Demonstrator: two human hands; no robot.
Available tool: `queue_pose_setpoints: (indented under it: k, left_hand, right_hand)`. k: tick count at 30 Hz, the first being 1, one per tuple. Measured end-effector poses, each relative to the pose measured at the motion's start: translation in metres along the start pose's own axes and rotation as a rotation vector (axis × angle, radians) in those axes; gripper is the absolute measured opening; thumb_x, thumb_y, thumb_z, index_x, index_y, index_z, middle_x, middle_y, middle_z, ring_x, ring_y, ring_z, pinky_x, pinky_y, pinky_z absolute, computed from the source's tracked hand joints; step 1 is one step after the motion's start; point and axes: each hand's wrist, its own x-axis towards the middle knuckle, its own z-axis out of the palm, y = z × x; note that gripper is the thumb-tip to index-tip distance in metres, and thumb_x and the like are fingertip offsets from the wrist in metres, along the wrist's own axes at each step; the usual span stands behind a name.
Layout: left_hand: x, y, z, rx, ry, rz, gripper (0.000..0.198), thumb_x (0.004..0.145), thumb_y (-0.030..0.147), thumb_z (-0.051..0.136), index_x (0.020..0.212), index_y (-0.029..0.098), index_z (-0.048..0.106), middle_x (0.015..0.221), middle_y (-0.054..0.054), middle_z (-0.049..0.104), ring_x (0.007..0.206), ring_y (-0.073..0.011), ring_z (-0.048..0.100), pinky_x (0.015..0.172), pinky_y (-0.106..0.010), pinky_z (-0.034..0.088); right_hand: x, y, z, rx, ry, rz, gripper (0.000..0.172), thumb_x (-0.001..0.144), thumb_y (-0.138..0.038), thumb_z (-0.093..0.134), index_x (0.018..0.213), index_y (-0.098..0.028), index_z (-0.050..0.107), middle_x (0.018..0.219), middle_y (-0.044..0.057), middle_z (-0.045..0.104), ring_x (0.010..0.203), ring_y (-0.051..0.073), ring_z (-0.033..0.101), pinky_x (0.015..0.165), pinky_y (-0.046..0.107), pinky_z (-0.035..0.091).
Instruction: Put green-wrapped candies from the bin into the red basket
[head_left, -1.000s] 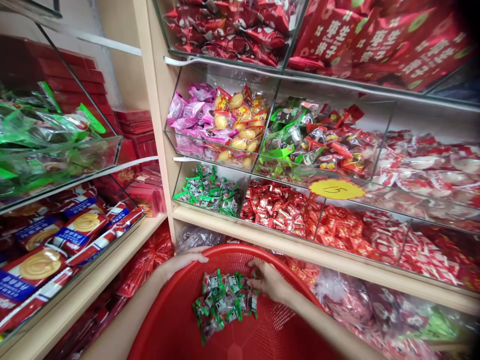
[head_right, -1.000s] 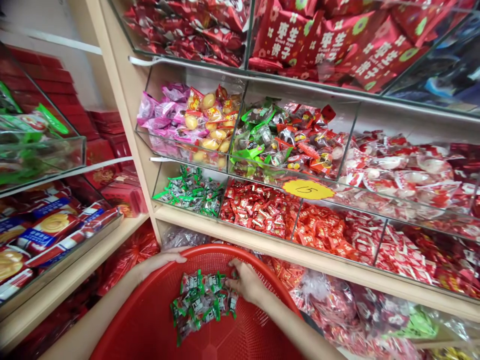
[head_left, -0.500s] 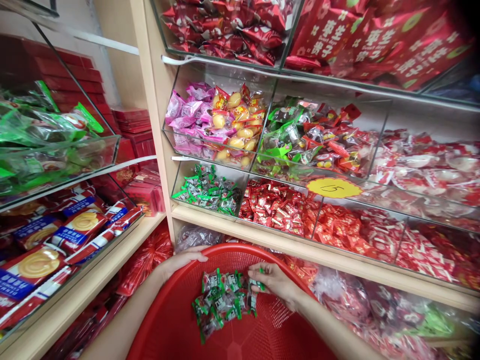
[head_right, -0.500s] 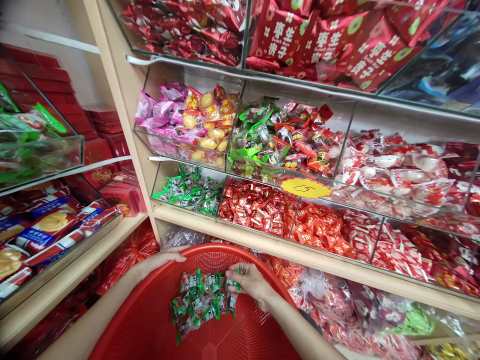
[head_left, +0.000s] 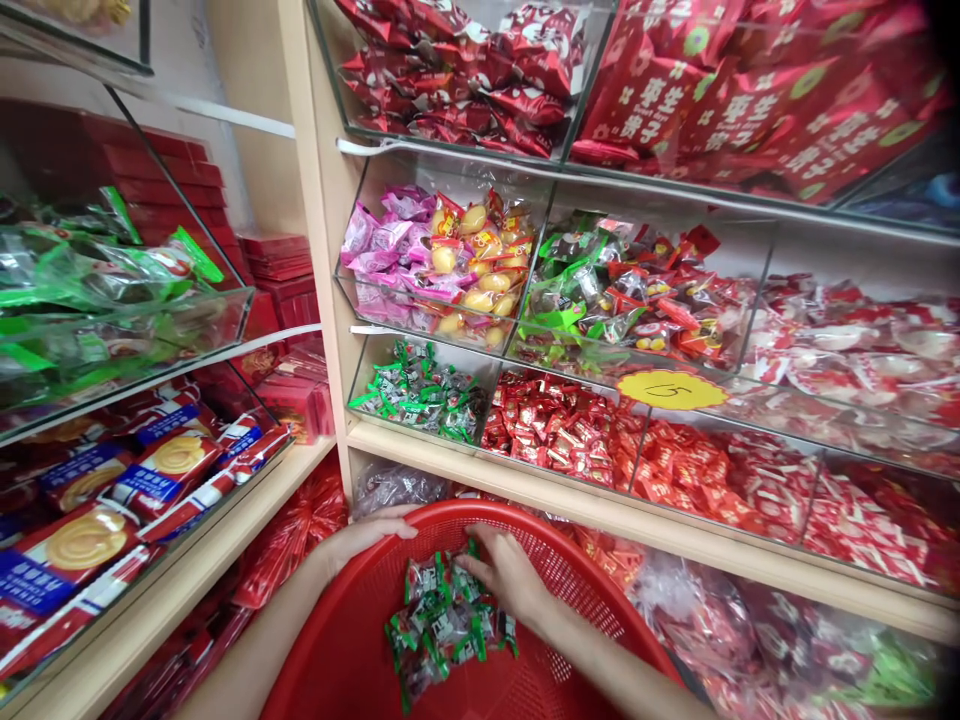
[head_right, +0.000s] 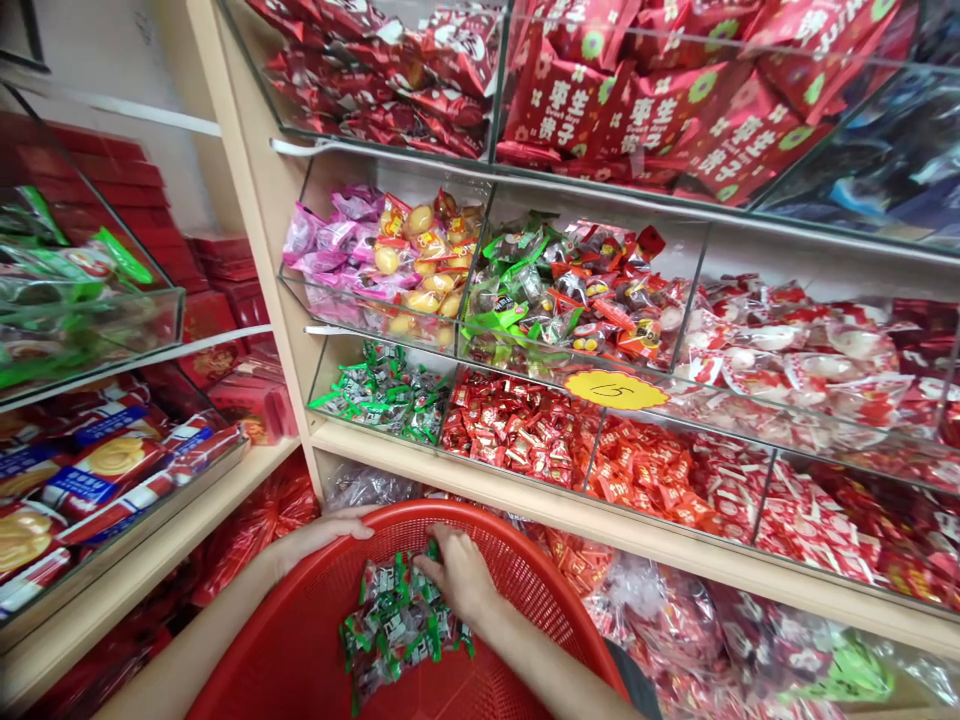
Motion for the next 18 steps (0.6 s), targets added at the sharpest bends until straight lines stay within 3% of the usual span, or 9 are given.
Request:
queue_pose_setpoints:
  k: [5,8,10,14,18]
  left_hand:
    - [-0.001,0.002,0.002,-0.001,-0.039,0.02,0.062,0.06,0.023,0.07,0.12,0.017,0.057,0.098,-0.008,0.072,0.078,-0.0232,0.067,0.068,-0.03,0.05]
    - [-0.002,0.005,0.005,0.002,-0.049,0.039,0.055,0.062,0.02,0.068,0.116,0.017,0.059,0.097,-0.006,0.072,0.083,-0.0217,0.066,0.073,-0.028,0.049]
    - [-0.004,0.007,0.007,-0.003,-0.069,0.047,0.052,0.064,0.019,0.066,0.116,0.017,0.06,0.096,-0.005,0.072,0.084,-0.0214,0.066,0.075,-0.029,0.049]
    - [-0.005,0.006,0.009,-0.024,-0.108,0.058,0.051,0.064,0.018,0.064,0.115,0.018,0.06,0.094,-0.004,0.072,0.08,-0.021,0.066,0.076,-0.031,0.049]
    - [-0.003,0.004,0.007,-0.035,-0.108,0.066,0.05,0.063,0.018,0.065,0.113,0.018,0.061,0.091,-0.004,0.073,0.078,-0.0202,0.066,0.074,-0.03,0.05]
  right_hand:
    - [0.008,-0.042,-0.024,-0.256,0.087,-0.218,0.028,0.089,-0.032,0.047,0.11,-0.017,0.059,0.105,0.013,0.063,0.101,0.028,0.056,0.091,0.044,0.042]
    - [0.03,-0.082,-0.045,-0.378,0.15,-0.447,0.025,0.092,-0.029,0.042,0.11,-0.018,0.056,0.099,0.01,0.064,0.094,0.024,0.056,0.084,0.037,0.046]
    - [0.051,-0.108,-0.055,-0.4,0.169,-0.522,0.024,0.092,-0.027,0.043,0.111,-0.019,0.055,0.102,0.009,0.063,0.096,0.022,0.054,0.085,0.035,0.045]
    - [0.101,-0.142,-0.056,-0.481,0.157,-0.438,0.032,0.09,-0.028,0.048,0.121,-0.02,0.049,0.115,0.009,0.056,0.109,0.022,0.048,0.094,0.037,0.041]
    - [0.149,-0.152,-0.04,-0.523,0.112,-0.253,0.055,0.081,-0.041,0.061,0.127,-0.017,0.043,0.126,0.016,0.047,0.116,0.03,0.044,0.092,0.046,0.042]
